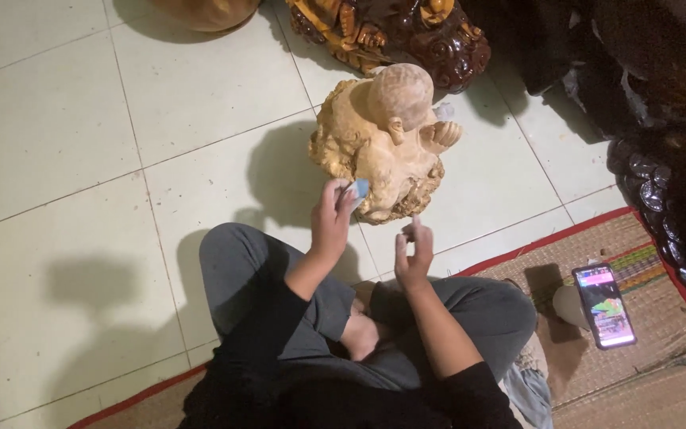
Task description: Sanding a wooden sculpture by hand using a small piece of sandpaper to smooth the surface.
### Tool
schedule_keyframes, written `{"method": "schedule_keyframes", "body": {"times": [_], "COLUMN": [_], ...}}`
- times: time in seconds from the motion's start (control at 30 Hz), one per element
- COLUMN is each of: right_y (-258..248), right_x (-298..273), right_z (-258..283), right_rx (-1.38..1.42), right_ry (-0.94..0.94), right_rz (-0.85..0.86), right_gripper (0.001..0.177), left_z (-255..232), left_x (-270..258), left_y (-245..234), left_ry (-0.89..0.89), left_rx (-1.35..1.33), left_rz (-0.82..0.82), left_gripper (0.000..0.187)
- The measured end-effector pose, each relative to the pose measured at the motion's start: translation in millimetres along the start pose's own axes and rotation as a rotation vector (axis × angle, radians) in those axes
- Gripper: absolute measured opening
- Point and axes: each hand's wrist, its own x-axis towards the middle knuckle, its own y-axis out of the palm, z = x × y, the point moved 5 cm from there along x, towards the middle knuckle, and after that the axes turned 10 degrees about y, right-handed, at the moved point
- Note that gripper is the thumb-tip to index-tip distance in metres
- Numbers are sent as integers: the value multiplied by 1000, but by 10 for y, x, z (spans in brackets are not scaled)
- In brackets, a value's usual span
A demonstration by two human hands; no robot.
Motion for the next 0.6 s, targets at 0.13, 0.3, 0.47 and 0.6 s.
{"method": "schedule_keyframes", "body": {"times": [0.13, 0.3, 0.47, 0.6], "right_y": [-80, -72, 211, 324], "right_x": [71, 208, 842, 874], "right_z": [134, -124, -84, -130], "right_rx": [7, -142, -227, -377], "right_ry": [40, 1, -20, -4], "right_rz": [-56, -108, 9, 76], "right_gripper": [52, 46, 45, 52], "left_z": [24, 42, -19, 118], "left_x": [194, 299, 604, 605], "left_y": [140, 153, 190, 220], "left_ry": [-100, -88, -51, 60], "left_rx": [236, 394, 409, 460], "left_rz": [62, 48, -55, -90], "left_gripper": [25, 18, 11, 15]}}
